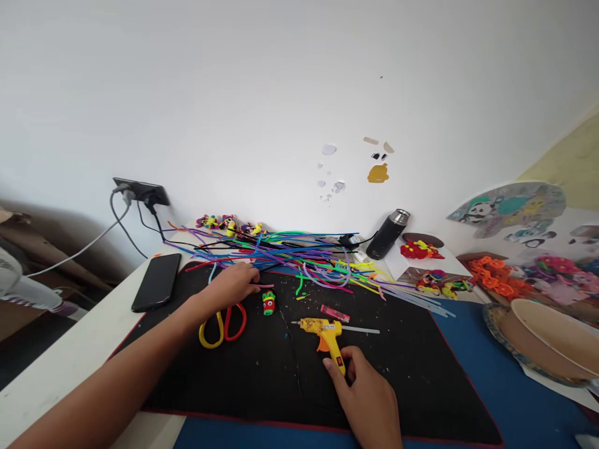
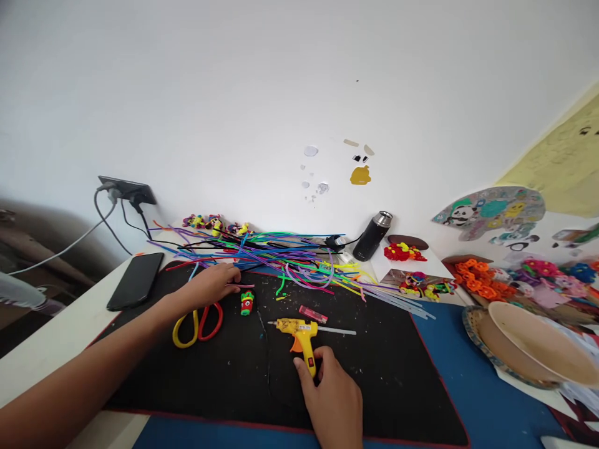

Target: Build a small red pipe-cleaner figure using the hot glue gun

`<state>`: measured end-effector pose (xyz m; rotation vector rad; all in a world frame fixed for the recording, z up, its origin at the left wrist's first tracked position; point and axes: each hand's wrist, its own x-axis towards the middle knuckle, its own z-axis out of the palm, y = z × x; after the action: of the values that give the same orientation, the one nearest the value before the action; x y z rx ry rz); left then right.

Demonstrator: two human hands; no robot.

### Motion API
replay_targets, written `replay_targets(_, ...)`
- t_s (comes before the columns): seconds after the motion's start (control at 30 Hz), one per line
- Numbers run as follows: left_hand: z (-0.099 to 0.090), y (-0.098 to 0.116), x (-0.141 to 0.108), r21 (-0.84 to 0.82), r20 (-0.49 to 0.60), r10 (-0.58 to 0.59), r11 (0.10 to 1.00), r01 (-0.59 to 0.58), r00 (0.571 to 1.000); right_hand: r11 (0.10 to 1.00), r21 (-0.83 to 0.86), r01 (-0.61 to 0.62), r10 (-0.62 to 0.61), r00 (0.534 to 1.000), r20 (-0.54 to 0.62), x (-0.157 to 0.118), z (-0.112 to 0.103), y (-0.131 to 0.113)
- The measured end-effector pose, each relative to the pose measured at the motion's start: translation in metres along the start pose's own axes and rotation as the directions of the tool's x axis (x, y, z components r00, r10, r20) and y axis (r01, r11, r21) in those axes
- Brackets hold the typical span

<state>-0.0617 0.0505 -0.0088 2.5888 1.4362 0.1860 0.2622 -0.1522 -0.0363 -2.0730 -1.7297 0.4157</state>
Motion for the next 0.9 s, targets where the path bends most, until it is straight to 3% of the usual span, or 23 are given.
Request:
replay_targets(0.3, 0.011, 0.004, 0.000, -0.009, -0.020, 0.001, 1.000, -0.001, 1.000, 0.987, -0.143, -0.077, 0.084, 0.996, 0.044, 0.005, 0.001, -0.010)
replay_targets(0.6, -0.011, 0.010, -0.013, -0.152, -0.080, -0.061, 0.987, 0.048, 0.995, 0.998, -0.030, -0.055, 0.055, 0.998, -0.018, 0.001, -0.003, -0.009)
replay_targets(0.9, -0.033, 0.041, -0.028, -0.384, -0.004, -0.028, 0.923, 0.024, 1.000, 0.998, -0.058, -0.026, 0.026, 1.000, -0.005, 0.003, -0.002, -0.008)
